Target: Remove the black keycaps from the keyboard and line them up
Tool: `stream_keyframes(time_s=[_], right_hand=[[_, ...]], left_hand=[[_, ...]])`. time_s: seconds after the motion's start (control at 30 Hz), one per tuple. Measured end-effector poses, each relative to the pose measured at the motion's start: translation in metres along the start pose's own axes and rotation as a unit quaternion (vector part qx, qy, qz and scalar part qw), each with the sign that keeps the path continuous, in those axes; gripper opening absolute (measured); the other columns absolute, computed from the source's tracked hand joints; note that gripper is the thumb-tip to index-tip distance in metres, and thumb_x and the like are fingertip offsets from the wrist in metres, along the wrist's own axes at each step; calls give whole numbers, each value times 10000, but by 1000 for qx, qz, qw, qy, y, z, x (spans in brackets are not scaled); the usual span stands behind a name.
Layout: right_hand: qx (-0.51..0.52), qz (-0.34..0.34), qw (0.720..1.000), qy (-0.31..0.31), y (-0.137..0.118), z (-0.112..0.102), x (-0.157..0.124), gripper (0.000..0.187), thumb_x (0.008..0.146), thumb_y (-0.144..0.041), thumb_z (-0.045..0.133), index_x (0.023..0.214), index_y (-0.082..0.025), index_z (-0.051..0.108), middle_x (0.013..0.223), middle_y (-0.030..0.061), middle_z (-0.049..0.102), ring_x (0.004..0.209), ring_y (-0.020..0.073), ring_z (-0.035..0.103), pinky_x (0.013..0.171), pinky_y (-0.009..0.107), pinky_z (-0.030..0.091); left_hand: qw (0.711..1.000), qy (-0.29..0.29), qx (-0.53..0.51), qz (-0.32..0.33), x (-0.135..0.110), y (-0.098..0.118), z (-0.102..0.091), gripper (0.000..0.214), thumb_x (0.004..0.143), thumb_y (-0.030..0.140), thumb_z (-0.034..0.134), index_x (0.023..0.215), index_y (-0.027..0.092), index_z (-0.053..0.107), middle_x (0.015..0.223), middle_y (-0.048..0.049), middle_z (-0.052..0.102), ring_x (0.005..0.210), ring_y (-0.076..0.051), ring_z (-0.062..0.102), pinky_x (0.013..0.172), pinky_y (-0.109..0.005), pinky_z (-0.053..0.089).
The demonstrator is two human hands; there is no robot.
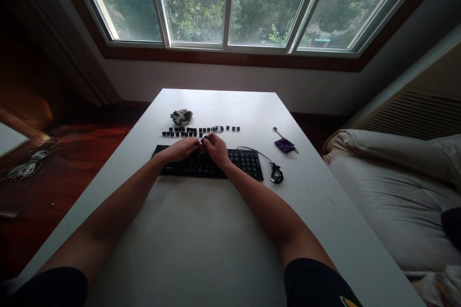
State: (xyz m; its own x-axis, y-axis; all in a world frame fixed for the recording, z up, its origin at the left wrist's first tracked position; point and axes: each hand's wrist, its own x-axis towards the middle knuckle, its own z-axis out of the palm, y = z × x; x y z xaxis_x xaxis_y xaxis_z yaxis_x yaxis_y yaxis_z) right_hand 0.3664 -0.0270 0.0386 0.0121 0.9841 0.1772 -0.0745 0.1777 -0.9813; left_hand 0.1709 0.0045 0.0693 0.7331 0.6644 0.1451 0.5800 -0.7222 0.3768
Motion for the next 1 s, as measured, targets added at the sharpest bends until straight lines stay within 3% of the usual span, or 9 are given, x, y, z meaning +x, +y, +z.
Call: stream_keyframes(time_s=[0.17, 0.43, 0.63, 0.83, 1.0], right_hand=[[57, 14, 998, -18, -3, -1, 1, 354, 775, -497, 766, 888, -250, 540, 709, -39, 690, 617, 168, 693, 600, 297, 586], [99, 10, 994, -53, -8, -8, 7, 402, 782, -543, 761, 916, -245, 527, 717, -27, 699, 647, 179, 710, 627, 314, 592], [88, 23, 995, -37, -3, -10, 10, 417, 788, -566, 750, 903, -240, 517, 717, -21, 710, 629, 181, 713, 586, 291, 579], [73, -15, 996, -47, -7, -12, 12, 398, 820, -566, 725, 913, -243, 512, 695, -29, 706, 598, 170, 703, 566, 282, 569], [38, -61, 995, -70, -11, -8, 9, 381, 841, -574, 702, 892, -240, 524, 715, -21, 709, 615, 160, 696, 592, 283, 575]], left_hand=[[1000, 19, -9, -23, -2, 4, 1, 267, 1041, 318, 373, 1125, 227, 610, 1058, -71, 724, 911, -219, 664, 792, -318, 493], [994, 50, -91, -46, 3, 9, -5, 409, 1052, 451, 342, 945, 204, 650, 865, -34, 716, 779, -190, 643, 713, -288, 458], [992, 76, -30, -98, 5, 19, 0, 383, 1035, 393, 366, 869, 204, 655, 814, -53, 702, 753, -201, 624, 705, -302, 427], [984, 66, -129, -102, 8, 21, 0, 258, 946, 290, 442, 971, 203, 683, 904, -30, 723, 838, -198, 639, 736, -293, 461], [982, 80, -110, -132, 8, 24, 2, 274, 930, 259, 433, 955, 215, 702, 896, -29, 731, 817, -204, 637, 735, -304, 459]])
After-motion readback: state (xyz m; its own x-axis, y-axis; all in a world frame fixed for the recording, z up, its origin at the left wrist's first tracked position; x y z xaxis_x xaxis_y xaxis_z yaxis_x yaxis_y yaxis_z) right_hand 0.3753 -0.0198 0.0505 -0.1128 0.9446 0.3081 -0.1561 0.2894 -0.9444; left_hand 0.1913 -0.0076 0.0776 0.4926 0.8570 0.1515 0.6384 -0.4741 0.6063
